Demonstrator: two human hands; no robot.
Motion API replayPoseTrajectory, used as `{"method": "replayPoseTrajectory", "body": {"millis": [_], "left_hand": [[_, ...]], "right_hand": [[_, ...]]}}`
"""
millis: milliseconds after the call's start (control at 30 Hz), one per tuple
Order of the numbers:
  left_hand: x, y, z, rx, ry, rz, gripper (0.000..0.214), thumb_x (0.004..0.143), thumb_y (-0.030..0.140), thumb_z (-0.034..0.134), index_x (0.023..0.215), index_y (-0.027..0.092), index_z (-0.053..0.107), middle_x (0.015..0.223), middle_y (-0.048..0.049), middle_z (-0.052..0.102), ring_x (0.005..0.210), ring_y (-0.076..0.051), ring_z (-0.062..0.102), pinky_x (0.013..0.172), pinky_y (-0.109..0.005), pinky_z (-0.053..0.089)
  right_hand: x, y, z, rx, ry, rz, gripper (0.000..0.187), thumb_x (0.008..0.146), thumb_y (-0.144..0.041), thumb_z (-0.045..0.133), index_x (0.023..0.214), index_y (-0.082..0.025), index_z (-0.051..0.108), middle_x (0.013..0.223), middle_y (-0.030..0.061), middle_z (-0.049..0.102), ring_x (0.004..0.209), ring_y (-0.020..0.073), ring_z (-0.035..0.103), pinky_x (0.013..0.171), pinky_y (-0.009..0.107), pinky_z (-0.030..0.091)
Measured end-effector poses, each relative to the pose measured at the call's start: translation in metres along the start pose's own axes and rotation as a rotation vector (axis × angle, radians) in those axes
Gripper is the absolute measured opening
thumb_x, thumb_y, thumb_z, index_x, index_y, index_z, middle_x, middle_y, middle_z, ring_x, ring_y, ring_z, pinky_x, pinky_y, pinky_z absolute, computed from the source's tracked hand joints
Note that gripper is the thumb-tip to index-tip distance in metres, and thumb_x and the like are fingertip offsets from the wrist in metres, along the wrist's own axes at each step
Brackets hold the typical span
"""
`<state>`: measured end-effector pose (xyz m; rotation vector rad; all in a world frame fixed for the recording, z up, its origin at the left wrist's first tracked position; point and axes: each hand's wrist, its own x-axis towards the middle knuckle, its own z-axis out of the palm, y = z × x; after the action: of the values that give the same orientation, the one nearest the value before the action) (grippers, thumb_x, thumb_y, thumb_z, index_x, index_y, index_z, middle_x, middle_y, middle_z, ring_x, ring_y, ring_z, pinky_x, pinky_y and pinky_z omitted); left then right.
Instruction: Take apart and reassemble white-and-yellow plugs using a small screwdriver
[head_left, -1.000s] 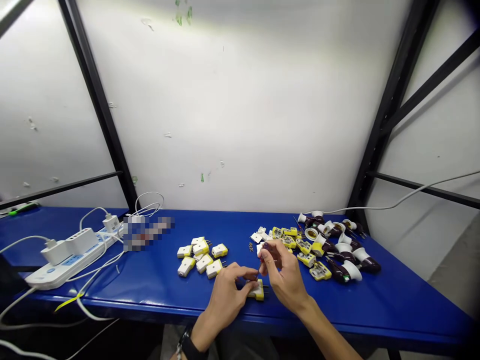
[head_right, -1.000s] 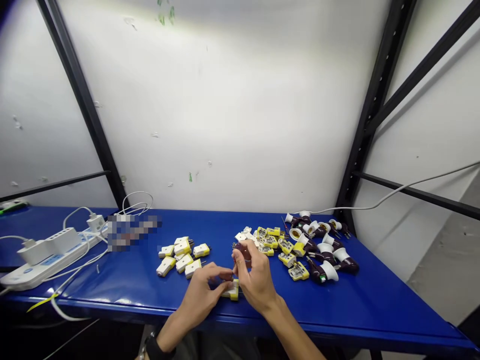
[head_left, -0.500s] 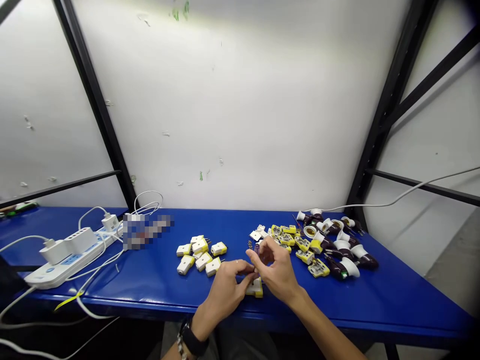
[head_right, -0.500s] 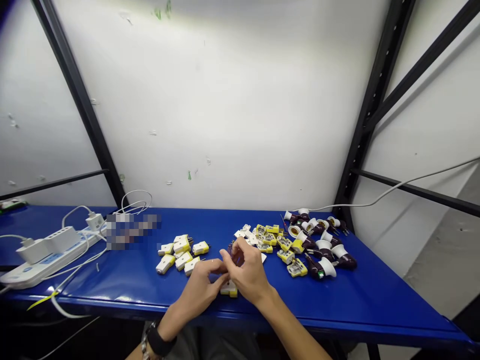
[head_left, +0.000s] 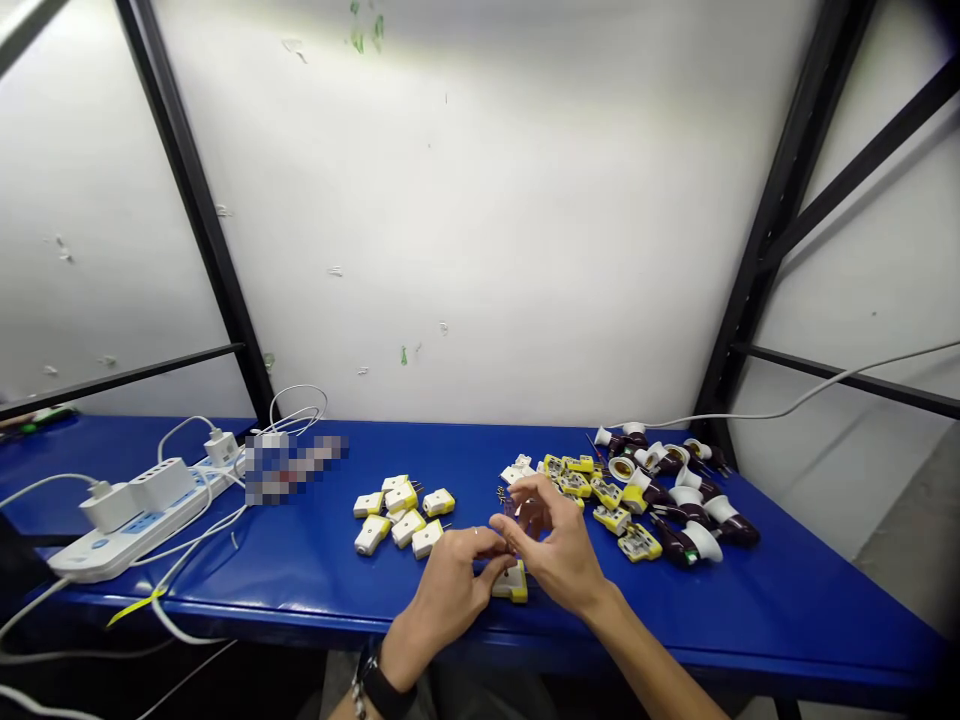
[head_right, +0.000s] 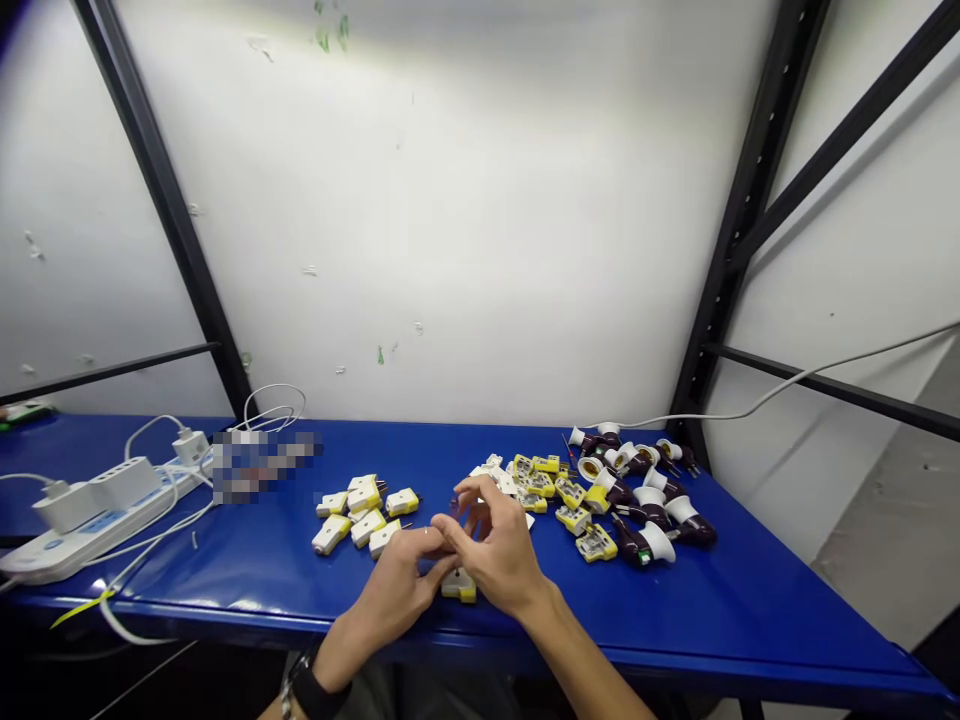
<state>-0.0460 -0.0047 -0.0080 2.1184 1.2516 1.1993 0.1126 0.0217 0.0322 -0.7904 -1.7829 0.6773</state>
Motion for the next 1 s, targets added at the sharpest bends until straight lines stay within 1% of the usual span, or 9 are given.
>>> {"method": "replayPoseTrajectory", "body": {"millis": [100, 233, 300, 433, 467, 633, 700, 833, 1000], "left_hand": [[-0.001, 0.001, -0.001, 0.084, -0.037, 0.059, 0.026, 0.093, 0.013, 0.053, 0.082, 0.022, 0.075, 0.076, -0.0029, 0.075, 0.069, -0.019, 0.067, 0.064, -0.026, 0.044], [-0.001, 0.000, 0.000, 0.062, -0.015, 0.046, 0.013, 0.088, 0.015, 0.062, 0.086, 0.022, 0.073, 0.083, -0.0032, 0.075, 0.076, -0.020, 0.069, 0.070, -0.027, 0.047], [0.000, -0.003, 0.001, 0.032, 0.020, 0.030, 0.009, 0.086, 0.016, 0.066, 0.085, 0.021, 0.073, 0.082, -0.0031, 0.076, 0.075, -0.021, 0.070, 0.069, -0.027, 0.049], [0.000, -0.006, 0.003, 0.064, 0.004, 0.066, 0.019, 0.091, 0.014, 0.058, 0.085, 0.021, 0.075, 0.080, -0.0039, 0.076, 0.072, -0.020, 0.070, 0.067, -0.027, 0.048], [-0.001, -0.006, 0.003, 0.080, -0.011, 0.073, 0.022, 0.092, 0.012, 0.056, 0.085, 0.021, 0.075, 0.081, -0.0043, 0.076, 0.072, -0.020, 0.069, 0.067, -0.027, 0.047], [-0.001, -0.005, 0.001, 0.065, -0.029, 0.041, 0.014, 0.090, 0.014, 0.061, 0.086, 0.020, 0.072, 0.083, -0.0048, 0.075, 0.077, -0.021, 0.069, 0.069, -0.026, 0.047], [0.000, -0.006, 0.001, 0.021, -0.018, 0.016, 0.009, 0.088, 0.016, 0.065, 0.084, 0.020, 0.071, 0.083, -0.0041, 0.075, 0.078, -0.021, 0.069, 0.071, -0.026, 0.048], [0.000, -0.009, 0.001, 0.030, -0.017, 0.022, 0.019, 0.091, 0.013, 0.057, 0.081, 0.020, 0.072, 0.079, -0.0037, 0.076, 0.073, -0.020, 0.069, 0.067, -0.025, 0.048], [-0.003, -0.007, -0.001, 0.068, -0.046, 0.064, 0.024, 0.092, 0.012, 0.053, 0.089, 0.021, 0.075, 0.085, -0.0034, 0.078, 0.076, -0.020, 0.071, 0.069, -0.026, 0.048]], "right_hand": [[-0.002, -0.001, -0.005, 0.012, -0.109, -0.021, 0.025, 0.095, -0.031, 0.057, 0.118, -0.022, 0.063, 0.094, 0.0043, 0.073, 0.056, 0.0123, 0.061, 0.053, 0.026, 0.049], [-0.003, 0.001, -0.006, -0.080, -0.084, -0.058, 0.009, 0.090, -0.027, 0.064, 0.092, -0.021, 0.070, 0.069, 0.0000, 0.067, 0.055, 0.0135, 0.058, 0.052, 0.025, 0.047], [-0.002, 0.000, -0.005, -0.083, -0.057, -0.052, 0.008, 0.086, -0.029, 0.069, 0.086, -0.021, 0.069, 0.066, -0.0007, 0.066, 0.055, 0.0136, 0.058, 0.050, 0.024, 0.046], [-0.003, -0.002, -0.006, -0.002, -0.124, -0.019, 0.031, 0.092, -0.029, 0.062, 0.121, -0.022, 0.065, 0.090, 0.0040, 0.074, 0.059, 0.0138, 0.063, 0.052, 0.025, 0.050], [-0.003, -0.002, -0.007, -0.003, -0.148, -0.027, 0.031, 0.094, -0.028, 0.058, 0.123, -0.023, 0.064, 0.092, 0.0042, 0.075, 0.059, 0.0136, 0.063, 0.054, 0.025, 0.051], [-0.002, -0.003, -0.008, -0.104, -0.151, -0.054, 0.014, 0.093, -0.026, 0.059, 0.084, -0.021, 0.069, 0.065, -0.0015, 0.064, 0.056, 0.0131, 0.057, 0.055, 0.024, 0.046], [0.000, -0.002, -0.008, -0.085, -0.142, -0.024, 0.012, 0.093, -0.028, 0.062, 0.087, -0.021, 0.069, 0.065, -0.0019, 0.064, 0.056, 0.0135, 0.058, 0.054, 0.024, 0.045], [-0.001, 0.000, -0.007, 0.009, -0.174, 0.016, 0.024, 0.097, -0.033, 0.055, 0.115, -0.022, 0.067, 0.083, 0.0014, 0.072, 0.059, 0.0139, 0.061, 0.056, 0.025, 0.048], [-0.005, 0.004, -0.005, -0.133, -0.078, -0.053, 0.017, 0.094, -0.033, 0.061, 0.084, -0.020, 0.068, 0.063, -0.0015, 0.063, 0.052, 0.0124, 0.054, 0.052, 0.024, 0.043]]}}
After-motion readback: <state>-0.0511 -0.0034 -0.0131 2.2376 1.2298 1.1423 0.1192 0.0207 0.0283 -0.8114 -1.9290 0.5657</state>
